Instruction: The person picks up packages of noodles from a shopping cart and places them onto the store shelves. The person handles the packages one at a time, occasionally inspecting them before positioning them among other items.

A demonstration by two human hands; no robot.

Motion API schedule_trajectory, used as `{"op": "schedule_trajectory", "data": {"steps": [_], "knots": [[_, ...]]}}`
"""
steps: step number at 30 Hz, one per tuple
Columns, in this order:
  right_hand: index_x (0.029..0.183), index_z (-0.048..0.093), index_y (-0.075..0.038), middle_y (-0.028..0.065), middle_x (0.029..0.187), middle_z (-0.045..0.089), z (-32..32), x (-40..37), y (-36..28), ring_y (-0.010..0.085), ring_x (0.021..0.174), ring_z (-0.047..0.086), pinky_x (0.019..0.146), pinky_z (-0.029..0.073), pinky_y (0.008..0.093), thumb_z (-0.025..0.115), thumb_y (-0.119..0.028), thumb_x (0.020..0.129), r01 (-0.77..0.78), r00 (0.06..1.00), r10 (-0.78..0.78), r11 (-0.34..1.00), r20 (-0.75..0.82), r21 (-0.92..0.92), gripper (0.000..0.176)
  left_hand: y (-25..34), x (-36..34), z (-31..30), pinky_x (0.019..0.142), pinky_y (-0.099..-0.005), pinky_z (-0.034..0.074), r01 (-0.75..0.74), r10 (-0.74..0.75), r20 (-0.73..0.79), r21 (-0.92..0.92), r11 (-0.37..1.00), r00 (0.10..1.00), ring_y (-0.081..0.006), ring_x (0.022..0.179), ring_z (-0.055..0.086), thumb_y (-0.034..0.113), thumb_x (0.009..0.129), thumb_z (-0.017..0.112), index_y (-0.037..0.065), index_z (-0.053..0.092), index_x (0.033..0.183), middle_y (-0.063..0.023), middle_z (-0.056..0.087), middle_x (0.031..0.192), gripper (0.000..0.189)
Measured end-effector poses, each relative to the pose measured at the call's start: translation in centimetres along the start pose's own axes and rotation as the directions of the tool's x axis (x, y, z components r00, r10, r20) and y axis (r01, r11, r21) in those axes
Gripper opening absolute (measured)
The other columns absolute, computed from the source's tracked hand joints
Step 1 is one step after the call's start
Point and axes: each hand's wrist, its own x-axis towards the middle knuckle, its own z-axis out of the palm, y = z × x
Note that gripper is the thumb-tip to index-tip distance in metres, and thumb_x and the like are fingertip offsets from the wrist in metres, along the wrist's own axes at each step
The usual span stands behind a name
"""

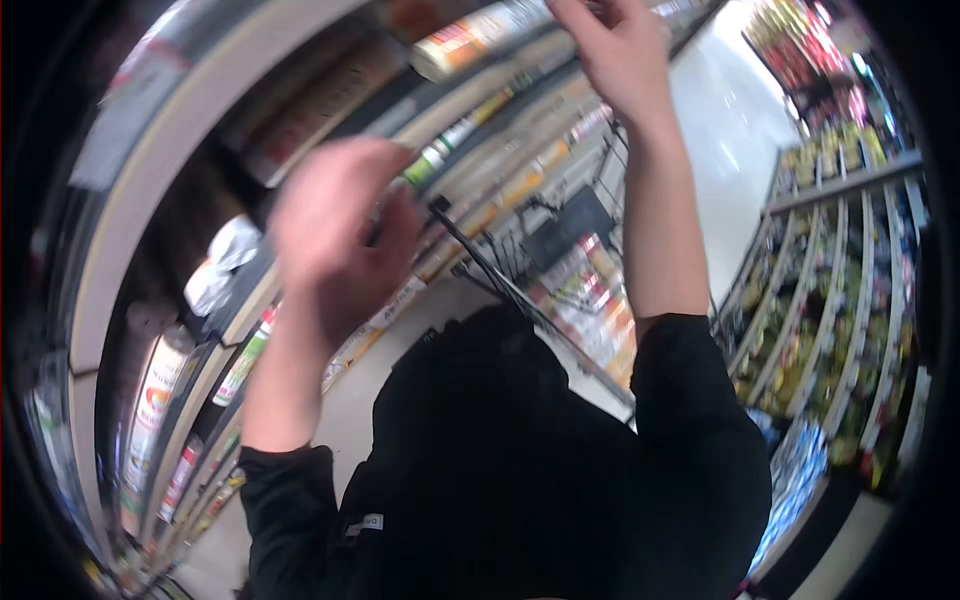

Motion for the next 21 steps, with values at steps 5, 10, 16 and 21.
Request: {"op": "schedule_trajectory", "data": {"steps": [5, 10, 16, 21], "knots": [[0.093, 0.072, 0.004, 0.0086, 0.080, 0.070, -2.9, -16.6, 15.6, 0.0163, 0.075, 0.064, 0.071, 0.050, 0.0361, 0.064, -0.036, 0.094, -0.799, 0.601, 0.798, 0.599, -0.045, -0.049, 0.041, 0.3, -10.4, 19.8, 0.087, -0.0447, 0.056, 0.575, -0.247, 0.676, -0.315, 0.755, 0.695, -0.0361, 0.100, 0.070, 0.014, 0.090, 0.066, 0.005, 0.071, 0.109, -0.0176, 0.071, 0.109, 0.022], [0.105, 0.068, 0.009, 0.0212, 0.100, 0.073, -1.7, -34.1, 19.0, 0.0295, 0.096, 0.070, 0.085, 0.053, 0.0415, 0.061, -0.029, 0.093, -0.976, 0.193, 0.980, 0.188, -0.041, -0.111, 0.040, 0.0, -19.4, 34.8, 0.091, -0.0493, 0.055, 0.451, -0.115, 0.952, -0.027, 0.892, 0.284, -0.0400, 0.104, 0.070, 0.024, 0.088, 0.068, 0.001, 0.066, 0.114, -0.0229, 0.072, 0.108, 0.034], [0.119, 0.059, 0.009, 0.0299, 0.110, 0.070, -1.7, -40.4, 16.2, 0.0414, 0.110, 0.068, 0.097, 0.051, 0.0443, 0.055, -0.029, 0.099, -0.959, 0.273, 0.962, 0.271, -0.018, -0.077, 0.043, 0.8, -23.5, 44.4, 0.091, -0.0492, 0.057, 0.622, -0.158, 0.980, 0.199, 0.757, -0.122, -0.0355, 0.110, 0.071, 0.011, 0.091, 0.067, -0.008, 0.055, 0.128, -0.0244, 0.073, 0.111, 0.043], [0.126, 0.056, 0.004, 0.0263, 0.116, 0.070, -3.1, -39.0, 13.6, 0.0373, 0.111, 0.069, 0.097, 0.052, 0.0423, 0.059, -0.026, 0.101, -0.920, 0.345, 0.938, 0.343, 0.027, -0.188, 0.040, 1.3, -22.8, 45.6, 0.057, -0.0465, 0.057, 0.824, -0.262, 0.918, 0.385, 0.416, -0.297, -0.0267, 0.076, 0.072, 0.007, 0.087, 0.079, -0.010, 0.070, 0.109, -0.0181, 0.073, 0.090, 0.029]]}}
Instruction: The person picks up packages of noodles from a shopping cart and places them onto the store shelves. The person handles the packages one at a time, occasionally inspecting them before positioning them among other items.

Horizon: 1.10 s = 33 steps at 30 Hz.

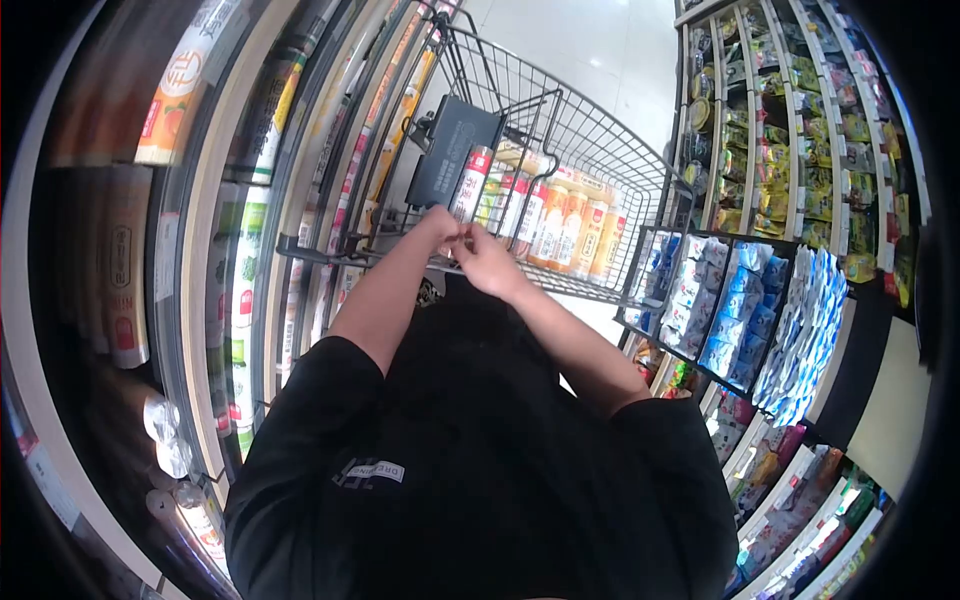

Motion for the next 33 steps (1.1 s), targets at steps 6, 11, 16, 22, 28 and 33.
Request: {"op": "schedule_trajectory", "data": {"steps": [6, 11, 16, 22, 28, 33], "knots": [[0.130, 0.053, 0.003, 0.0319, 0.117, 0.064, -0.4, -2.0, 0.1, 0.0460, 0.111, 0.063, 0.098, 0.049, 0.0474, 0.063, -0.029, 0.098, 0.185, 0.972, -0.205, 0.970, -0.117, -0.159, 0.046, 2.1, -3.0, -3.2, 0.054, -0.0330, 0.050, -0.007, 0.002, 0.332, 0.016, 1.000, 0.943, -0.0181, 0.067, 0.067, -0.010, 0.068, 0.076, 0.001, 0.078, 0.096, -0.0089, 0.071, 0.080, 0.031], [0.140, 0.043, 0.004, 0.0301, 0.138, 0.048, -1.8, -4.1, -3.2, 0.0461, 0.131, 0.048, 0.111, 0.040, 0.0515, 0.073, -0.014, 0.086, 0.338, 0.854, -0.450, 0.862, -0.262, -0.378, 0.064, 0.7, -4.5, -3.6, 0.058, -0.0275, 0.053, -0.098, 0.356, 0.406, -0.534, 0.840, 0.842, -0.0155, 0.068, 0.069, 0.013, 0.091, 0.074, 0.001, 0.071, 0.106, -0.0073, 0.072, 0.085, 0.020], [0.142, 0.040, 0.004, 0.0268, 0.133, 0.053, -3.4, -4.6, -7.2, 0.0360, 0.122, 0.059, 0.102, 0.049, 0.0433, 0.072, -0.010, 0.088, 0.337, 0.899, -0.349, 0.937, -0.265, -0.092, 0.065, 5.1, -17.5, -4.6, 0.091, -0.0334, 0.055, -0.440, 0.643, 0.185, -0.589, 0.678, 0.743, -0.0163, 0.100, 0.069, 0.010, 0.094, 0.073, 0.002, 0.061, 0.128, -0.0081, 0.071, 0.112, 0.037], [0.142, 0.042, 0.002, 0.0134, 0.118, 0.064, -4.2, -5.5, -14.1, 0.0195, 0.107, 0.065, 0.093, 0.052, 0.0343, 0.069, -0.003, 0.089, 0.665, 0.747, -0.633, 0.706, -0.202, 0.245, 0.059, 6.9, -31.0, -7.8, 0.100, -0.0353, 0.051, -0.780, 0.840, -0.163, -0.493, 0.385, 0.517, -0.0192, 0.116, 0.063, 0.011, 0.095, 0.072, 0.001, 0.050, 0.143, -0.0131, 0.064, 0.129, 0.054], [0.136, 0.055, 0.001, 0.0122, 0.112, 0.069, -5.0, -5.6, -22.3, 0.0197, 0.103, 0.068, 0.091, 0.053, 0.0341, 0.083, -0.012, 0.081, 0.820, 0.560, -0.827, 0.560, 0.037, 0.117, 0.064, 2.0, -47.5, -15.7, 0.106, -0.0395, 0.048, -0.928, 0.806, -0.590, 0.325, 0.183, -0.047, -0.0257, 0.136, 0.051, 0.002, 0.094, 0.068, 0.006, 0.033, 0.158, -0.0189, 0.048, 0.151, 0.073], [0.133, 0.060, -0.001, 0.0158, 0.111, 0.072, -2.9, -8.7, -32.4, 0.0274, 0.099, 0.073, 0.087, 0.056, 0.0357, 0.089, -0.016, 0.076, 0.983, 0.139, -0.960, 0.163, 0.242, 0.082, 0.066, -3.5, -59.2, -14.0, 0.098, -0.0320, 0.053, -0.828, 0.534, -0.780, 0.508, 0.239, -0.325, -0.0242, 0.128, 0.058, -0.016, 0.082, 0.067, 0.005, 0.023, 0.164, -0.0202, 0.047, 0.154, 0.095]]}}
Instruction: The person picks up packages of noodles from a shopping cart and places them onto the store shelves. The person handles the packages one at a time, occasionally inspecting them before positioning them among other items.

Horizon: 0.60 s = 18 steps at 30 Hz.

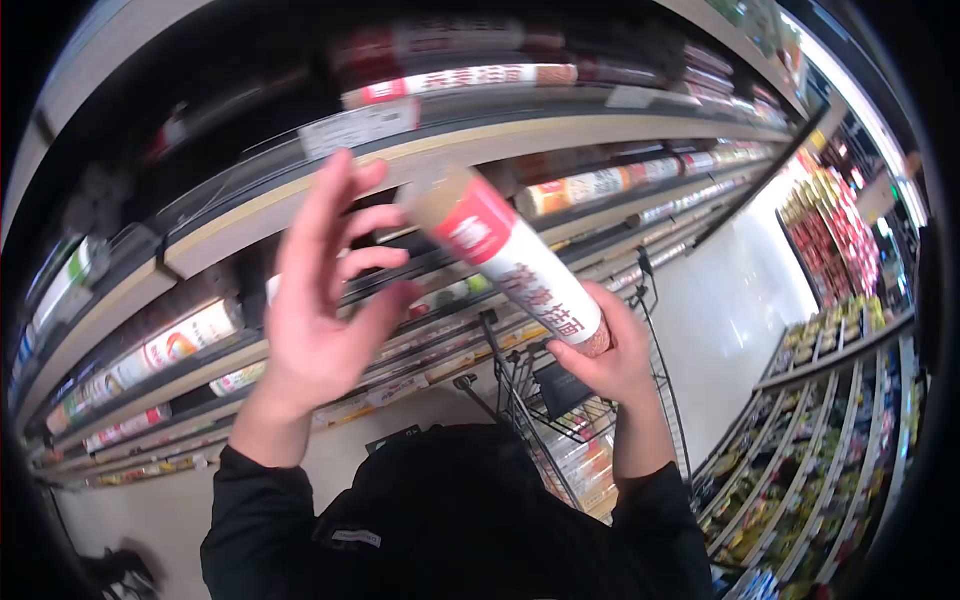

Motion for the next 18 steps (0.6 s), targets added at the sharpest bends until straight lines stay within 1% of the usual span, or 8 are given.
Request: {"op": "schedule_trajectory", "data": {"steps": [3, 5, 9, 11, 13, 15, 17, 18], "knots": [[0.131, 0.062, -0.002, 0.0173, 0.112, 0.072, 0.5, 6.1, -3.1, 0.0333, 0.097, 0.074, 0.084, 0.058, 0.0379, 0.091, -0.019, 0.074, 0.249, 0.959, -0.241, 0.968, 0.147, -0.036, 0.067, 3.6, -1.1, -4.3, 0.104, -0.0353, 0.051, -0.094, 0.115, -0.097, 0.201, 0.975, 0.989, -0.0251, 0.126, 0.060, -0.010, 0.080, 0.074, -0.002, 0.035, 0.158, -0.0226, 0.053, 0.148, 0.088], [0.129, 0.063, -0.002, 0.0163, 0.111, 0.072, 1.1, 10.2, -5.2, 0.0333, 0.097, 0.074, 0.084, 0.058, 0.0391, 0.091, -0.020, 0.074, 0.391, 0.901, -0.383, 0.920, 0.205, -0.002, 0.065, 5.8, -1.6, -8.6, 0.110, -0.0379, 0.048, -0.185, 0.206, -0.002, 0.433, 0.882, 0.978, -0.0261, 0.127, 0.059, -0.005, 0.078, 0.078, -0.004, 0.046, 0.151, -0.0220, 0.054, 0.147, 0.080], [0.129, 0.065, -0.003, 0.0139, 0.119, 0.069, 2.6, 19.1, -8.8, 0.0240, 0.109, 0.068, 0.093, 0.054, 0.0349, 0.089, -0.018, 0.077, 0.658, 0.722, -0.630, 0.753, 0.287, -0.002, 0.060, 11.0, -1.9, -13.2, 0.109, -0.0356, 0.045, -0.080, 0.164, -0.063, 0.668, 0.740, 0.984, -0.0240, 0.126, 0.060, 0.003, 0.076, 0.084, -0.005, 0.060, 0.138, -0.0152, 0.063, 0.131, 0.067], [0.126, 0.068, -0.006, 0.0123, 0.119, 0.068, 3.9, 22.4, -10.3, 0.0239, 0.110, 0.066, 0.094, 0.053, 0.0337, 0.088, -0.017, 0.078, 0.656, 0.733, -0.628, 0.754, 0.262, -0.027, 0.053, 13.1, -1.1, -15.0, 0.105, -0.0328, 0.047, -0.058, 0.177, -0.023, 0.897, 0.439, 0.984, -0.0196, 0.119, 0.062, 0.010, 0.076, 0.086, 0.001, 0.065, 0.134, -0.0094, 0.067, 0.126, 0.063], [0.123, 0.069, -0.007, 0.0115, 0.121, 0.067, 5.5, 25.2, -12.8, 0.0256, 0.109, 0.066, 0.096, 0.052, 0.0338, 0.083, -0.018, 0.083, 0.638, 0.738, -0.605, 0.770, 0.298, -0.019, 0.043, 13.5, -0.2, -16.2, 0.095, -0.0293, 0.051, 0.052, 0.156, -0.132, 0.900, 0.433, 0.979, -0.0148, 0.108, 0.065, 0.015, 0.082, 0.084, 0.006, 0.067, 0.133, -0.0044, 0.071, 0.119, 0.054], [0.120, 0.067, -0.001, 0.0189, 0.100, 0.068, 6.2, 27.7, -14.9, 0.0288, 0.094, 0.067, 0.085, 0.053, 0.0387, 0.076, -0.021, 0.084, 0.694, 0.696, -0.597, 0.703, 0.399, -0.156, 0.042, 13.6, 0.9, -18.3, 0.091, -0.0285, 0.052, 0.142, 0.096, -0.197, 0.904, 0.404, 0.976, -0.0135, 0.104, 0.065, 0.016, 0.085, 0.083, 0.005, 0.066, 0.133, -0.0038, 0.072, 0.115, 0.052], [0.122, 0.068, -0.005, 0.0194, 0.100, 0.070, 7.1, 28.8, -18.1, 0.0293, 0.094, 0.068, 0.083, 0.054, 0.0393, 0.077, -0.021, 0.083, 0.454, 0.802, -0.259, 0.849, 0.539, -0.269, 0.043, 13.7, 1.9, -19.3, 0.091, -0.0295, 0.052, 0.240, -0.015, -0.252, 0.897, 0.372, 0.967, -0.0147, 0.103, 0.067, 0.017, 0.088, 0.081, 0.002, 0.063, 0.135, -0.0081, 0.073, 0.115, 0.053], [0.121, 0.069, -0.004, 0.0188, 0.100, 0.071, 7.9, 29.2, -18.3, 0.0304, 0.094, 0.068, 0.083, 0.054, 0.0394, 0.078, -0.022, 0.082, 0.466, 0.795, -0.255, 0.838, 0.550, -0.285, 0.044, 13.6, 2.5, -20.1, 0.094, -0.0301, 0.052, 0.261, -0.057, -0.256, 0.922, 0.285, 0.965, -0.0154, 0.106, 0.067, 0.016, 0.089, 0.080, 0.001, 0.061, 0.137, -0.0093, 0.072, 0.116, 0.053]]}}
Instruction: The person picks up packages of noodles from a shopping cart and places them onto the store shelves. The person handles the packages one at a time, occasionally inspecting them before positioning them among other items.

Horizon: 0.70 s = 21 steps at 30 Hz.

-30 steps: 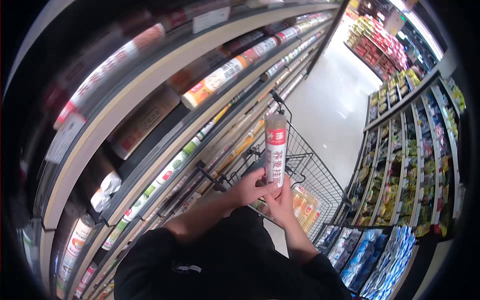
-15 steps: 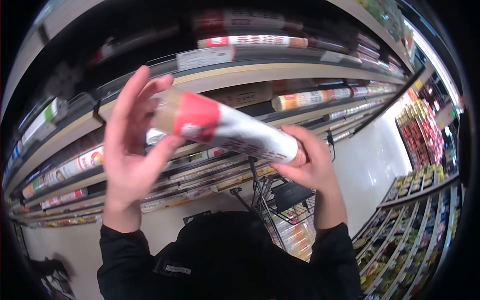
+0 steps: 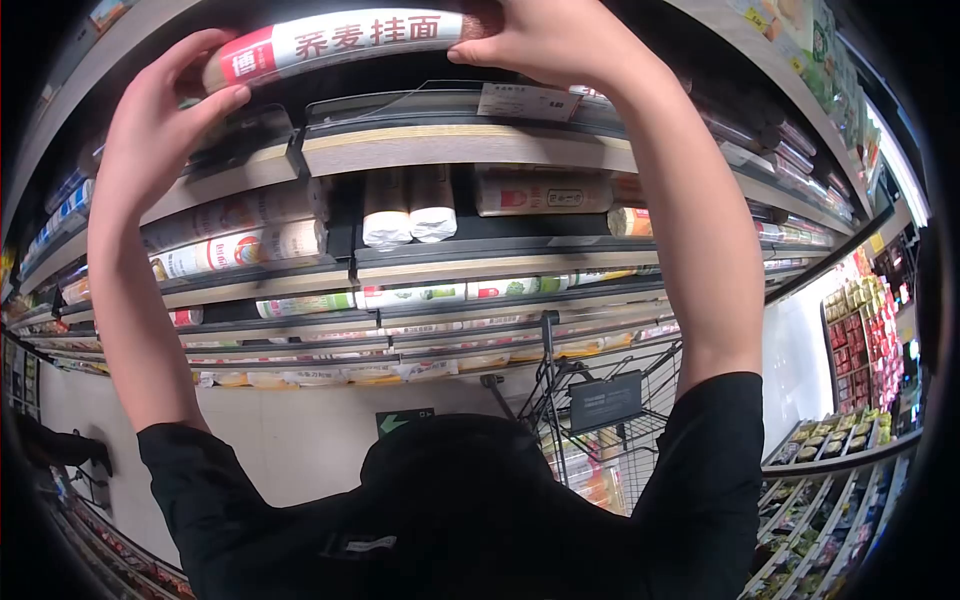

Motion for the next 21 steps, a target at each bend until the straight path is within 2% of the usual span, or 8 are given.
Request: {"op": "schedule_trajectory", "data": {"steps": [5, 6, 9, 10, 12, 15, 18, 21], "knots": [[0.126, 0.068, -0.005, 0.0197, 0.115, 0.072, 1.1, 2.5, -0.2, 0.0333, 0.107, 0.069, 0.090, 0.057, 0.0397, 0.080, -0.026, 0.083, -0.028, 0.993, 0.041, 0.993, 0.111, -0.111, 0.049, -0.6, 2.1, 0.9, 0.095, -0.0327, 0.052, 0.060, -0.083, 0.098, 0.218, 0.974, 0.992, -0.0193, 0.107, 0.068, 0.018, 0.092, 0.077, -0.004, 0.058, 0.138, -0.0171, 0.072, 0.119, 0.054], [0.130, 0.066, -0.006, 0.0197, 0.125, 0.069, 1.0, 3.9, -0.3, 0.0324, 0.115, 0.067, 0.092, 0.058, 0.0399, 0.080, -0.027, 0.085, -0.067, 0.968, 0.109, 0.980, 0.226, -0.187, 0.051, -0.4, 2.2, 1.2, 0.096, -0.0344, 0.051, 0.027, -0.052, 0.101, 0.235, 0.972, 0.994, -0.0218, 0.107, 0.068, 0.019, 0.092, 0.078, -0.004, 0.057, 0.139, -0.0188, 0.072, 0.119, 0.057], [0.134, 0.065, -0.007, 0.0182, 0.132, 0.066, 0.8, 3.5, -1.1, 0.0316, 0.118, 0.066, 0.093, 0.058, 0.0402, 0.080, -0.028, 0.087, -0.201, 0.918, 0.239, 0.969, 0.316, -0.146, 0.054, -0.9, 3.2, 2.5, 0.097, -0.0360, 0.051, 0.041, -0.068, 0.108, 0.234, 0.971, 0.992, -0.0239, 0.105, 0.068, 0.021, 0.091, 0.079, -0.004, 0.057, 0.139, -0.0188, 0.072, 0.119, 0.059], [0.135, 0.064, -0.008, 0.0178, 0.134, 0.065, 0.7, 3.6, -1.1, 0.0316, 0.120, 0.065, 0.095, 0.057, 0.0401, 0.080, -0.028, 0.087, -0.217, 0.907, 0.253, 0.966, 0.338, -0.141, 0.055, -0.4, 3.6, 2.5, 0.097, -0.0375, 0.050, 0.059, -0.109, 0.205, 0.235, 0.970, 0.973, -0.0256, 0.103, 0.068, 0.023, 0.090, 0.079, -0.003, 0.058, 0.138, -0.0186, 0.072, 0.117, 0.058], [0.138, 0.063, -0.009, 0.0171, 0.138, 0.063, 0.7, 3.5, -1.1, 0.0316, 0.123, 0.064, 0.099, 0.055, 0.0398, 0.080, -0.029, 0.088, -0.253, 0.878, 0.284, 0.959, 0.386, -0.130, 0.057, -0.8, 4.3, 2.7, 0.094, -0.0374, 0.051, 0.105, -0.161, 0.240, 0.232, 0.967, 0.957, -0.0250, 0.101, 0.068, 0.025, 0.089, 0.080, 0.002, 0.060, 0.138, -0.0173, 0.073, 0.115, 0.057], [0.140, 0.061, -0.009, 0.0173, 0.139, 0.063, 2.2, 4.7, 0.8, 0.0317, 0.127, 0.061, 0.104, 0.052, 0.0396, 0.080, -0.031, 0.088, -0.164, 0.907, 0.248, 0.953, 0.340, -0.256, 0.059, -0.7, 4.9, 2.7, 0.088, -0.0371, 0.051, 0.136, -0.222, 0.289, 0.289, 0.948, 0.931, -0.0239, 0.096, 0.068, 0.030, 0.086, 0.082, 0.009, 0.062, 0.138, -0.0155, 0.074, 0.111, 0.059], [0.141, 0.061, -0.009, 0.0174, 0.140, 0.063, 0.8, 3.4, -0.4, 0.0315, 0.130, 0.059, 0.106, 0.050, 0.0391, 0.078, -0.034, 0.090, -0.165, 0.899, 0.236, 0.963, 0.369, -0.214, 0.059, -1.0, 5.3, 2.9, 0.082, -0.0359, 0.051, 0.160, -0.266, 0.297, 0.336, 0.928, 0.917, -0.0222, 0.091, 0.067, 0.035, 0.083, 0.085, 0.016, 0.063, 0.139, -0.0135, 0.075, 0.105, 0.063], [0.141, 0.061, -0.009, 0.0174, 0.134, 0.066, 0.8, 2.9, -0.2, 0.0309, 0.121, 0.065, 0.099, 0.054, 0.0386, 0.075, -0.037, 0.091, -0.207, 0.894, 0.258, 0.963, 0.365, -0.175, 0.058, -2.1, 5.5, 3.0, 0.080, -0.0353, 0.050, 0.160, -0.263, 0.308, 0.322, 0.933, 0.914, -0.0212, 0.087, 0.066, 0.037, 0.081, 0.086, 0.018, 0.062, 0.140, -0.0123, 0.076, 0.100, 0.065]]}}
